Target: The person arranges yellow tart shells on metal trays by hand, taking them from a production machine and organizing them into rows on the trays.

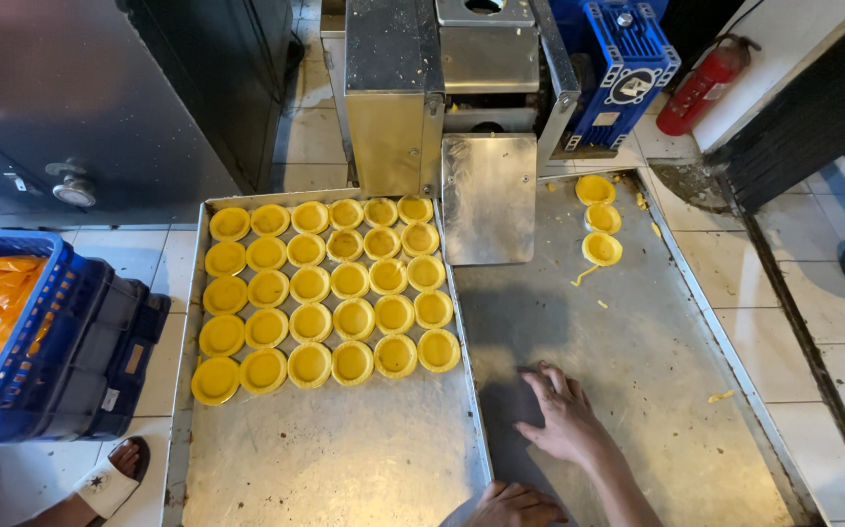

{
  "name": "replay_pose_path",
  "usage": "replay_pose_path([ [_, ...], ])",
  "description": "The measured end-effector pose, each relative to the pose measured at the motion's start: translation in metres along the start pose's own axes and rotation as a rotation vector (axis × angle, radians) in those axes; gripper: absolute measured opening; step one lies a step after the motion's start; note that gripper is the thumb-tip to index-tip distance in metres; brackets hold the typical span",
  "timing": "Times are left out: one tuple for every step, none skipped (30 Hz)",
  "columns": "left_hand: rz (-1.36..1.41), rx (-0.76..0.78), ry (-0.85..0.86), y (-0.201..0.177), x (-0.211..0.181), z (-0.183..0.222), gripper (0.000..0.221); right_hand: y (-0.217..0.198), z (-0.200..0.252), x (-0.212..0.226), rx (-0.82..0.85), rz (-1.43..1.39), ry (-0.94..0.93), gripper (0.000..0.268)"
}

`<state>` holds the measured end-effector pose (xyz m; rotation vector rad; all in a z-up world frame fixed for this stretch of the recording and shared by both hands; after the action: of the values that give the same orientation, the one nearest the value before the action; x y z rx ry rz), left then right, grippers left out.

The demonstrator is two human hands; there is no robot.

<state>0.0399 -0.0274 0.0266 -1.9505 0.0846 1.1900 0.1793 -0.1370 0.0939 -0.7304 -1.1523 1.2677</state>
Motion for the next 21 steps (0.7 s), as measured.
replay_pose_path([
  [0.000, 0.002, -0.002, 0.000, 0.000, 0.000, 0.035, 0.001, -0.001, -0.001, 0.001, -0.002, 0.000, 0.078],
  [-0.001, -0.002, -0.013, 0.000, 0.001, 0.000, 0.035, 0.001, -0.002, -0.001, -0.023, -0.007, -0.007, 0.078],
  [-0.001, -0.006, -0.024, 0.001, 0.001, 0.000, 0.035, 0.002, -0.002, -0.002, -0.045, -0.010, -0.014, 0.077],
  [0.001, -0.005, -0.027, 0.006, 0.004, 0.001, 0.035, 0.003, -0.001, -0.003, -0.042, -0.011, -0.014, 0.077],
  [-0.037, -0.017, 0.001, 0.009, 0.006, 0.002, 0.034, 0.003, -0.002, -0.003, -0.067, -0.021, -0.021, 0.076],
  [-0.074, -0.030, 0.029, 0.013, 0.009, 0.003, 0.033, 0.003, -0.002, -0.003, -0.092, -0.030, -0.028, 0.076],
  [-0.073, -0.030, 0.026, 0.003, 0.001, 0.002, 0.033, 0.002, -0.001, -0.003, -0.088, -0.030, -0.029, 0.076],
  [-0.024, -0.036, 0.018, -0.008, -0.007, 0.000, 0.033, 0.002, -0.001, -0.003, -0.074, -0.026, -0.021, 0.075],
  [0.023, -0.040, 0.012, -0.019, -0.014, -0.002, 0.033, 0.001, -0.001, -0.003, -0.064, -0.023, -0.012, 0.075],
  [0.023, -0.040, 0.012, -0.024, -0.019, -0.003, 0.033, -0.001, 0.000, -0.001, -0.064, -0.023, -0.012, 0.075],
  [0.042, -0.021, -0.027, -0.028, -0.022, -0.004, 0.033, -0.002, 0.000, 0.000, -0.036, -0.023, -0.001, 0.074],
  [0.062, -0.001, -0.067, -0.032, -0.024, -0.006, 0.034, -0.003, 0.001, 0.001, -0.007, -0.024, 0.011, 0.073],
  [0.061, 0.001, -0.064, -0.027, -0.020, -0.005, 0.034, -0.002, 0.000, 0.000, -0.010, -0.025, 0.013, 0.073],
  [0.041, 0.003, -0.050, -0.022, -0.015, -0.004, 0.033, 0.000, -0.001, -0.001, -0.028, -0.013, -0.003, 0.074],
  [0.023, 0.001, -0.037, -0.016, -0.011, -0.003, 0.032, 0.000, -0.002, -0.002, -0.045, 0.002, -0.021, 0.076],
  [0.023, 0.000, -0.035, -0.011, -0.007, -0.002, 0.032, 0.002, -0.002, -0.003, -0.046, 0.003, -0.021, 0.076],
  [-0.032, -0.072, 0.016, -0.009, -0.007, -0.001, 0.029, 0.003, -0.002, -0.004, -0.057, -0.009, -0.016, 0.074],
  [-0.087, -0.142, 0.068, -0.007, -0.007, 0.000, 0.027, 0.004, -0.002, -0.005, -0.069, -0.022, -0.012, 0.073],
  [-0.081, -0.142, 0.065, -0.004, -0.005, 0.000, 0.027, -0.001, -0.001, -0.002, -0.062, -0.020, -0.010, 0.073],
  [-0.062, -0.109, 0.046, 0.001, -0.002, 0.000, 0.030, -0.004, 0.000, -0.001, -0.017, -0.023, 0.005, 0.073],
  [-0.048, -0.071, 0.032, 0.003, 0.002, 0.001, 0.033, -0.007, -0.001, 0.002, 0.022, -0.032, 0.022, 0.073],
])
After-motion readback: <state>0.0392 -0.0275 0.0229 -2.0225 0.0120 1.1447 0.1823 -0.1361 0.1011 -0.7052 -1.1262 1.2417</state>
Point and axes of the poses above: each hand's wrist, its own z-axis away from the middle knuckle, its own y-axis out of the palm, x = y × z, the point moved 5 cm from there along -z, towards the middle knuckle, and after that the axes turned 7 degrees about -x, right-handed, at the moved point
